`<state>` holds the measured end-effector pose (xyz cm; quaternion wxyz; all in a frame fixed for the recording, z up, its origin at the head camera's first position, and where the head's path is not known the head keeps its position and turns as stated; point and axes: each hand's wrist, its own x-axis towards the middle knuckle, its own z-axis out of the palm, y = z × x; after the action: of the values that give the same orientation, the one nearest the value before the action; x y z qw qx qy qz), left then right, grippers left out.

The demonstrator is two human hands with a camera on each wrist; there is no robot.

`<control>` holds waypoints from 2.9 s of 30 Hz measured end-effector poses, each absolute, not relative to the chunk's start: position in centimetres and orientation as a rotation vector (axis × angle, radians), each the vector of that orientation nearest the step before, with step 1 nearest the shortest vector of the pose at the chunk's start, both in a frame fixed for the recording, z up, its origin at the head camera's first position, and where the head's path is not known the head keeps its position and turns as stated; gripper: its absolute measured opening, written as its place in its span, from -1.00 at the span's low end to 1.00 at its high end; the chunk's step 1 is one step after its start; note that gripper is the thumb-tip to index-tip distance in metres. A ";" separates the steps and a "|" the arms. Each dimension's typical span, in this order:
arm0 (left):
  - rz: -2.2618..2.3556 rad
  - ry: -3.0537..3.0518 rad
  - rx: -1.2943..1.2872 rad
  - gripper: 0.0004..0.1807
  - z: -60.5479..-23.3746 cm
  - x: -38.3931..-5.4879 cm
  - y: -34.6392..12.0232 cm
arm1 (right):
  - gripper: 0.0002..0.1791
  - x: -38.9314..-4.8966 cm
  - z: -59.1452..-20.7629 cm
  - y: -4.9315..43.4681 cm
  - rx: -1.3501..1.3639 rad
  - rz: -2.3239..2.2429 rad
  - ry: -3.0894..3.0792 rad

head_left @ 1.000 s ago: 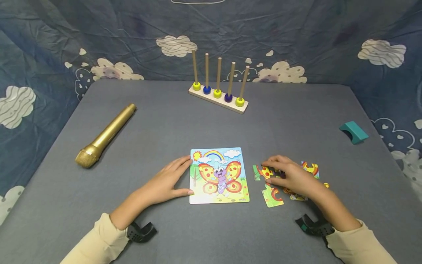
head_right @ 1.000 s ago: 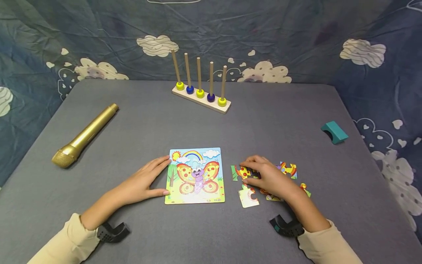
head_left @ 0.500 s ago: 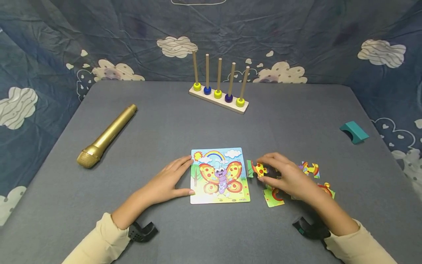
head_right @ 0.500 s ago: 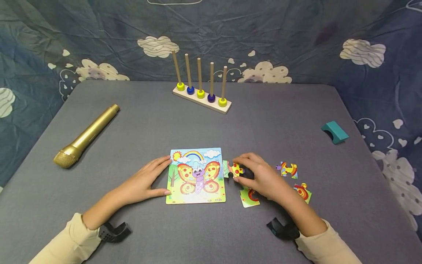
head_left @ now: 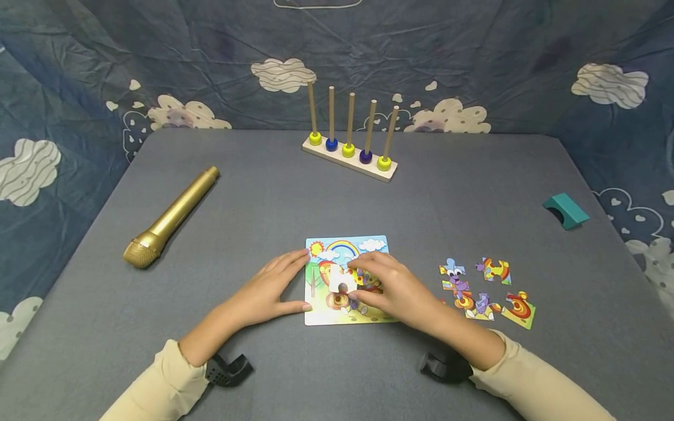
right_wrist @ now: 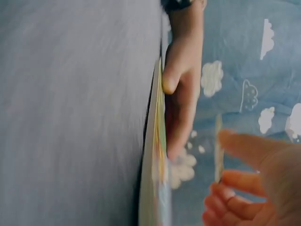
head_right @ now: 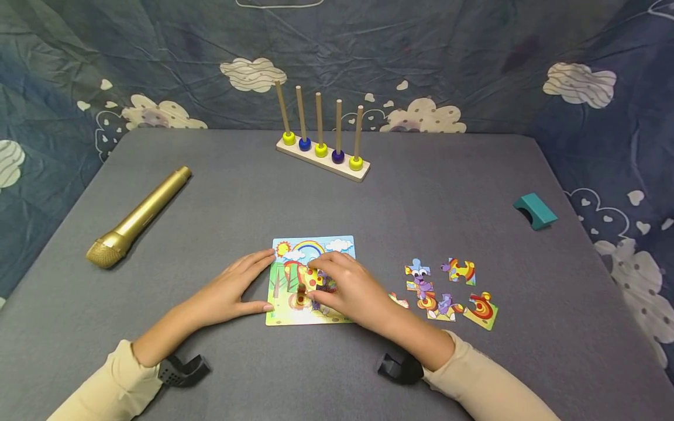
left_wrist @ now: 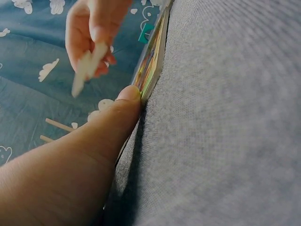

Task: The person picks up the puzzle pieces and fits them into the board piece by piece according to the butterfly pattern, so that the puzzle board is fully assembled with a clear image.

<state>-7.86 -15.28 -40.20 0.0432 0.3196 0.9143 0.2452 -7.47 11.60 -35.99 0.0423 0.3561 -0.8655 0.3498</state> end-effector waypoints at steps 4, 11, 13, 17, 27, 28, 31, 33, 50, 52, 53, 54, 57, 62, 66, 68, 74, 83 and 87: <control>0.751 2.800 1.007 -0.08 -40.3 -8.0 -15.3 | -0.55 -7.9 -36.9 10.2 1.037 1.035 -2.752; 0.732 2.805 1.057 -0.14 -40.2 -7.9 -15.3 | -0.53 -8.6 -38.4 9.1 1.057 0.942 -2.798; 0.723 2.805 1.072 -0.19 -40.2 -7.9 -15.3 | -0.52 -8.8 -38.6 8.9 1.074 0.916 -2.785; 0.701 2.802 1.093 -0.28 -40.2 -7.9 -15.3 | -0.52 -9.1 -38.8 8.6 1.096 0.871 -2.776; 0.712 2.796 1.096 -0.34 -39.9 -7.8 -15.3 | -0.49 -9.1 -38.9 8.4 1.085 0.860 -2.796; 0.714 2.794 1.093 -0.33 -39.9 -7.8 -15.3 | -0.49 -9.1 -38.9 8.4 1.085 0.846 -2.795; 0.714 2.790 1.088 -0.31 -39.9 -7.8 -15.3 | -0.49 -9.0 -38.8 8.5 1.108 0.757 -2.789; 0.717 2.787 1.089 -0.28 -39.9 -7.7 -15.4 | -0.49 -9.0 -38.8 8.5 1.123 0.695 -2.790; 0.726 2.798 1.097 -0.23 -40.2 -7.7 -15.4 | -0.34 -8.3 -34.9 10.9 1.148 1.103 -2.843; 0.727 2.800 1.099 -0.23 -40.2 -7.7 -15.4 | -0.32 -8.1 -34.1 11.9 1.136 1.155 -2.781; 0.724 2.798 1.094 -0.23 -40.2 -7.6 -15.4 | -0.31 -8.0 -33.7 12.5 1.128 1.179 -2.747; 0.721 2.797 1.092 -0.22 -40.2 -7.6 -15.4 | -0.29 -7.8 -33.3 13.2 1.122 1.203 -2.715; 0.713 2.791 1.079 -0.22 -40.2 -7.6 -15.5 | -0.25 -7.4 -32.5 15.1 1.071 1.223 -2.642; 0.714 2.785 1.071 -0.22 -40.1 -7.6 -15.5 | -0.18 -6.7 -32.3 18.4 0.885 1.175 -2.629; 0.717 2.781 1.069 -0.22 -40.1 -7.6 -15.5 | -0.14 -6.6 -33.2 20.7 0.784 1.135 -2.612; 0.717 2.779 1.069 -0.22 -40.1 -7.7 -15.5 | -0.13 -6.7 -33.9 21.8 0.759 1.118 -2.607; 0.717 2.776 1.070 -0.21 -40.1 -7.7 -15.4 | -0.19 -6.9 -36.1 24.2 0.633 1.094 -2.691; 0.721 2.774 1.069 -0.22 -40.0 -7.7 -15.5 | -0.27 -7.3 -38.0 26.2 0.621 1.113 -2.824; 0.718 2.775 1.068 -0.22 -40.0 -7.7 -15.4 | -0.24 -7.5 -38.2 26.5 0.587 1.138 -2.937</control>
<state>-7.69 -15.43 -39.99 0.0413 0.3488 0.9064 0.2346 -7.46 26.48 -38.18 -0.0310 0.1831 -0.9163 0.3550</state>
